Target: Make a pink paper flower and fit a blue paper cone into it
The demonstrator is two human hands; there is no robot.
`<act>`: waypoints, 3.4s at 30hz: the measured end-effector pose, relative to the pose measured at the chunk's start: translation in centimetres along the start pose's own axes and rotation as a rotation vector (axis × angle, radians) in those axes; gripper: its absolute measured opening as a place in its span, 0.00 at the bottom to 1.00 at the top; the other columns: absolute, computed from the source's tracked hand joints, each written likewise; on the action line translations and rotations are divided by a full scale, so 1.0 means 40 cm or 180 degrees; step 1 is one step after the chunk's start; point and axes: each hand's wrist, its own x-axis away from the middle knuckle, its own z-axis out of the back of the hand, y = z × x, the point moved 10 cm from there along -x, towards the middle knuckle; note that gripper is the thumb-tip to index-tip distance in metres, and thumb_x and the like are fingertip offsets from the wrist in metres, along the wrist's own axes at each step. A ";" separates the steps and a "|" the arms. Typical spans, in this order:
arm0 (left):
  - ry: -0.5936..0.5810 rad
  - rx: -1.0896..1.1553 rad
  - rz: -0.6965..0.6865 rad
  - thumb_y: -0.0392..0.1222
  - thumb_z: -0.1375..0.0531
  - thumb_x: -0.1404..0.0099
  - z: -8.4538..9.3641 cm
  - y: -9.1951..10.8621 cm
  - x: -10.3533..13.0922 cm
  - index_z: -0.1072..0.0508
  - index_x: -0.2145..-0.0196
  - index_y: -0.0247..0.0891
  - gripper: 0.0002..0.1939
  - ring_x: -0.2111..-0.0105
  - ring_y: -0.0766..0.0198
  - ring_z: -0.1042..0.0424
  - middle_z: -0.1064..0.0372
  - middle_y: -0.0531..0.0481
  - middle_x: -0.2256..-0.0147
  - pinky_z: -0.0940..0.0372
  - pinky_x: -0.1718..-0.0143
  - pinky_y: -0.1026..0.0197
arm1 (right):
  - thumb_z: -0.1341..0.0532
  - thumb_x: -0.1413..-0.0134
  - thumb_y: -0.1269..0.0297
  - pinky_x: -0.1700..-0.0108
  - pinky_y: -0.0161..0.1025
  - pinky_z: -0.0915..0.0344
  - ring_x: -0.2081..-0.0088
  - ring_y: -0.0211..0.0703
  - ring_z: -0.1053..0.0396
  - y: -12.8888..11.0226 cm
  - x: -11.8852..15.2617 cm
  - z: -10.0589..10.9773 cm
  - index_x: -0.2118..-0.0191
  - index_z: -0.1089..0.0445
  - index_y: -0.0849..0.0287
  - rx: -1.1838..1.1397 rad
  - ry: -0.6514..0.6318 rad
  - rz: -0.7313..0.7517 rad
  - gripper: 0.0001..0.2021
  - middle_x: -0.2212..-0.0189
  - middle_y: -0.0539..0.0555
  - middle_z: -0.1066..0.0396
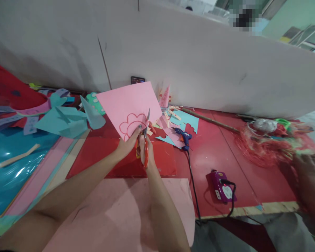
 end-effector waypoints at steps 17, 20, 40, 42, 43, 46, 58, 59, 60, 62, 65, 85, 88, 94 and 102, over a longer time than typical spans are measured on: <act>0.0378 0.0049 0.0124 0.51 0.44 0.41 0.032 0.018 0.004 0.31 0.73 0.39 0.13 0.67 0.61 0.27 0.27 0.50 0.71 0.31 0.60 0.59 | 0.46 0.48 0.41 0.85 0.30 0.52 0.86 0.29 0.51 -0.007 0.001 0.009 0.72 0.44 0.55 0.0013 0.0100 -0.0001 0.21 0.85 0.42 0.51; 0.0321 0.0129 0.0021 0.51 0.44 0.41 0.030 0.030 0.000 0.33 0.74 0.39 0.13 0.69 0.62 0.28 0.29 0.51 0.73 0.32 0.61 0.60 | 0.46 0.48 0.41 0.85 0.30 0.52 0.86 0.29 0.53 -0.019 0.005 0.010 0.73 0.44 0.55 0.0076 0.0114 0.0028 0.21 0.85 0.42 0.52; 0.0263 -0.0214 0.0356 0.60 0.49 0.40 0.046 -0.019 -0.021 0.39 0.86 0.40 0.26 0.75 0.63 0.33 0.37 0.53 0.84 0.38 0.63 0.61 | 0.46 0.49 0.40 0.87 0.29 0.55 0.89 0.29 0.54 -0.013 0.002 0.008 0.67 0.39 0.55 0.0130 0.0075 -0.0028 0.21 0.88 0.40 0.53; 0.0286 -0.0107 0.0134 0.58 0.48 0.39 0.048 -0.009 -0.029 0.38 0.86 0.39 0.25 0.76 0.64 0.33 0.38 0.53 0.84 0.38 0.65 0.62 | 0.46 0.49 0.40 0.87 0.29 0.56 0.89 0.29 0.55 -0.017 0.003 0.007 0.67 0.39 0.56 0.0153 0.0070 -0.0037 0.21 0.88 0.40 0.54; 0.0296 -0.0032 0.0030 0.56 0.48 0.39 0.049 -0.001 -0.032 0.38 0.86 0.39 0.24 0.77 0.65 0.34 0.38 0.53 0.85 0.38 0.66 0.62 | 0.46 0.49 0.40 0.87 0.29 0.56 0.88 0.28 0.55 -0.018 0.004 0.007 0.67 0.39 0.56 0.0163 0.0072 -0.0053 0.21 0.88 0.40 0.54; 0.0328 0.0228 -0.0264 0.49 0.48 0.37 0.056 0.035 -0.038 0.38 0.85 0.39 0.22 0.81 0.68 0.36 0.41 0.54 0.86 0.38 0.71 0.64 | 0.45 0.50 0.40 0.87 0.29 0.55 0.89 0.28 0.54 -0.015 0.005 0.006 0.67 0.39 0.56 0.0187 0.0065 -0.0138 0.21 0.87 0.40 0.54; 0.0377 0.0348 -0.0446 0.41 0.48 0.36 0.063 0.069 -0.038 0.39 0.85 0.38 0.19 0.84 0.71 0.39 0.42 0.56 0.87 0.41 0.77 0.67 | 0.44 0.51 0.40 0.86 0.29 0.55 0.88 0.29 0.54 -0.016 0.006 0.005 0.67 0.39 0.56 0.0163 0.0088 -0.0167 0.21 0.87 0.40 0.53; 0.0363 0.0384 -0.0448 0.42 0.48 0.36 0.059 0.063 -0.039 0.39 0.85 0.38 0.19 0.84 0.71 0.39 0.42 0.56 0.87 0.40 0.77 0.67 | 0.45 0.50 0.40 0.86 0.29 0.55 0.87 0.29 0.54 -0.019 0.008 0.004 0.67 0.39 0.56 0.0163 0.0073 -0.0148 0.21 0.87 0.40 0.53; 0.0343 0.0413 -0.0465 0.43 0.48 0.36 0.056 0.058 -0.039 0.39 0.85 0.38 0.20 0.84 0.71 0.39 0.42 0.56 0.87 0.40 0.76 0.66 | 0.45 0.50 0.40 0.86 0.29 0.55 0.87 0.29 0.55 -0.022 0.009 0.002 0.68 0.39 0.55 0.0159 0.0065 -0.0134 0.21 0.87 0.40 0.53; 0.0306 0.0420 -0.0496 0.45 0.47 0.36 0.052 0.050 -0.041 0.39 0.84 0.38 0.20 0.83 0.71 0.39 0.42 0.56 0.86 0.40 0.75 0.66 | 0.46 0.49 0.40 0.86 0.29 0.55 0.87 0.29 0.55 -0.023 0.011 -0.002 0.68 0.40 0.55 0.0148 0.0028 -0.0143 0.21 0.86 0.40 0.53; 0.0250 0.0380 -0.0551 0.47 0.47 0.36 0.050 0.046 -0.044 0.39 0.84 0.38 0.20 0.82 0.70 0.39 0.42 0.56 0.86 0.41 0.75 0.65 | 0.46 0.49 0.39 0.85 0.30 0.52 0.86 0.30 0.53 -0.017 0.009 -0.003 0.64 0.39 0.54 0.0118 0.0003 -0.0137 0.21 0.86 0.41 0.52; -0.0003 -0.0042 -0.0708 0.47 0.48 0.36 0.030 0.068 -0.034 0.39 0.81 0.39 0.17 0.80 0.67 0.38 0.42 0.55 0.84 0.39 0.70 0.62 | 0.49 0.47 0.40 0.82 0.33 0.50 0.85 0.33 0.50 -0.034 0.004 0.013 0.63 0.39 0.55 0.0152 0.0161 0.0137 0.21 0.87 0.42 0.48; -0.0011 0.0013 -0.0701 0.47 0.48 0.36 0.030 0.067 -0.035 0.39 0.81 0.40 0.17 0.80 0.67 0.38 0.42 0.56 0.85 0.39 0.71 0.62 | 0.49 0.46 0.41 0.83 0.32 0.50 0.86 0.32 0.50 -0.031 0.005 0.012 0.63 0.39 0.55 0.0128 0.0154 0.0122 0.21 0.87 0.41 0.48; -0.0045 0.0112 -0.0659 0.48 0.48 0.36 0.032 0.066 -0.036 0.39 0.84 0.39 0.21 0.83 0.68 0.38 0.42 0.55 0.86 0.40 0.74 0.63 | 0.47 0.48 0.40 0.85 0.31 0.52 0.87 0.31 0.51 -0.017 0.003 0.018 0.64 0.38 0.55 0.0127 0.0177 0.0078 0.21 0.88 0.41 0.49; 0.0024 0.0203 -0.0736 0.46 0.46 0.37 0.046 0.083 -0.042 0.38 0.82 0.39 0.18 0.84 0.69 0.40 0.43 0.56 0.86 0.43 0.77 0.64 | 0.45 0.50 0.40 0.85 0.30 0.50 0.86 0.29 0.51 -0.017 0.002 0.021 0.71 0.42 0.55 0.0131 0.0251 0.0057 0.21 0.86 0.42 0.49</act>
